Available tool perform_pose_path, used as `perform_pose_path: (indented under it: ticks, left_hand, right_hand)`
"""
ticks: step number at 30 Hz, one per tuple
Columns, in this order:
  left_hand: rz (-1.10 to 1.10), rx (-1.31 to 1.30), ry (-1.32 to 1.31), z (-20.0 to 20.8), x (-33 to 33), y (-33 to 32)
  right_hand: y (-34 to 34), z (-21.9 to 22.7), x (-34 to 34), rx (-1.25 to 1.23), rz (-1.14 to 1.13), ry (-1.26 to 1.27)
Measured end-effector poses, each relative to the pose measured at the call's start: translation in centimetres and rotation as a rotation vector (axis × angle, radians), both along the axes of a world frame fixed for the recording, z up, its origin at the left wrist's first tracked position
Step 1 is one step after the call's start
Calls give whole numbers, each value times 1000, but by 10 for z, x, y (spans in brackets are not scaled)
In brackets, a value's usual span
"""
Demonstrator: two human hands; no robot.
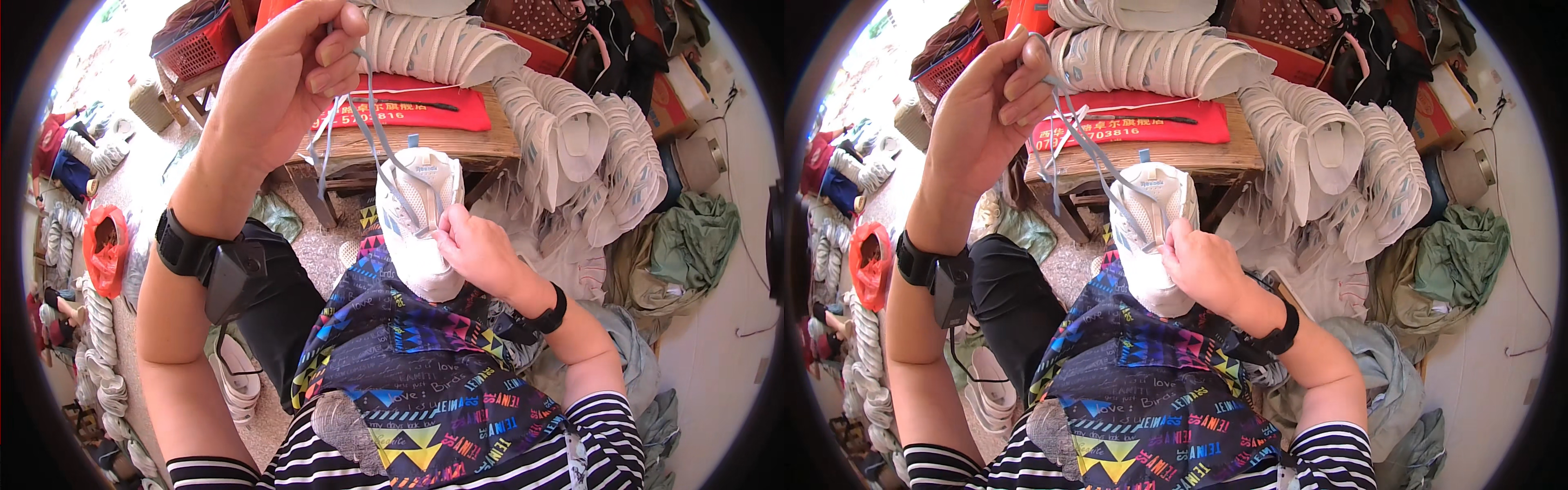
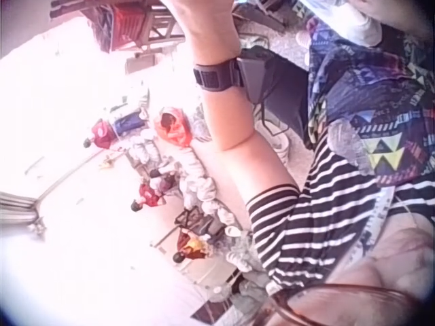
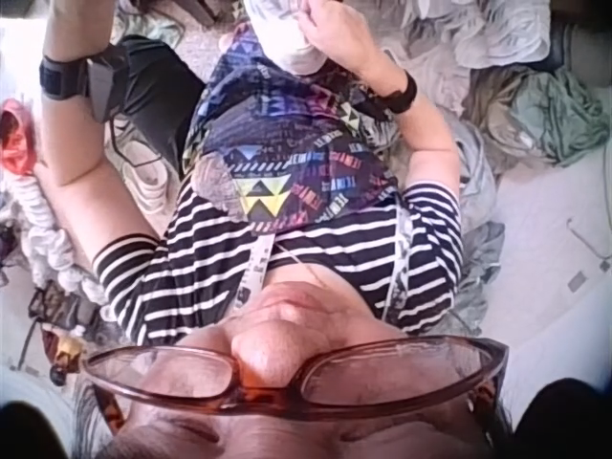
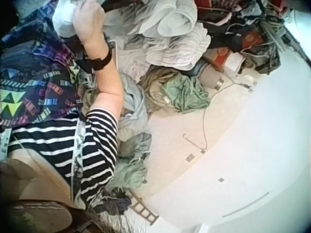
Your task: Thread laces through the eyelets of a shoe upper.
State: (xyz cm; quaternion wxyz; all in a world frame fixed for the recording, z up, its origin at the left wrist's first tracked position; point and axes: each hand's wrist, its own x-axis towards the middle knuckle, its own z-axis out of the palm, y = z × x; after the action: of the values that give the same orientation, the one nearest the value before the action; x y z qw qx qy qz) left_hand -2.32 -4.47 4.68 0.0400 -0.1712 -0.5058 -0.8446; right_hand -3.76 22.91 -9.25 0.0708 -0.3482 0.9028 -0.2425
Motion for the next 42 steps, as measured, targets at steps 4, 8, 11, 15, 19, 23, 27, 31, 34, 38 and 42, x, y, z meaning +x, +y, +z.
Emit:
perform_pose_path:
  ticks: [4, 8, 11, 15, 19, 23, 27, 31, 34, 38, 42]
  left_hand:
    - [9, -20, -43, -1, 6, -4]
    - [-4, 0, -12, 3, 10, -14]
    - [36, 8, 14, 16, 15, -18]
    - [-69, 89, 253, 47, 33, -30]
    - [441, 138, 185, 82, 77, -22]
    - [-277, -64, 507, 67, 55, -29]
    - [300, 37, 121, 27, 56, -53]
    - [313, 509, -150, -31, 85, -135]
    - [588, 674, -382, -88, 93, -189]
    - [682, 730, -440, -159, 125, -249]
    - [735, 927, -413, -227, 201, -316]
  right_hand:
    - [8, -3, -4, 3, 102, 57]
    - [10, -4, -1, -30, 128, 49]
    - [-1, 7, 8, 67, 84, 58]
    - [-20, -4, 14, -269, 271, 320]
    - [-30, -18, 28, -309, 292, 477]
    - [-20, -9, 18, -306, 260, 309]
    - [-4, 33, -4, -716, 143, -834]
    - [-1, 65, -58, -1321, 222, -1030]
    - [23, 67, -94, -1516, 34, -1131]
    - [72, 36, -133, -1649, -160, -1169]
    - [119, -3, -158, -1459, -409, -1209]
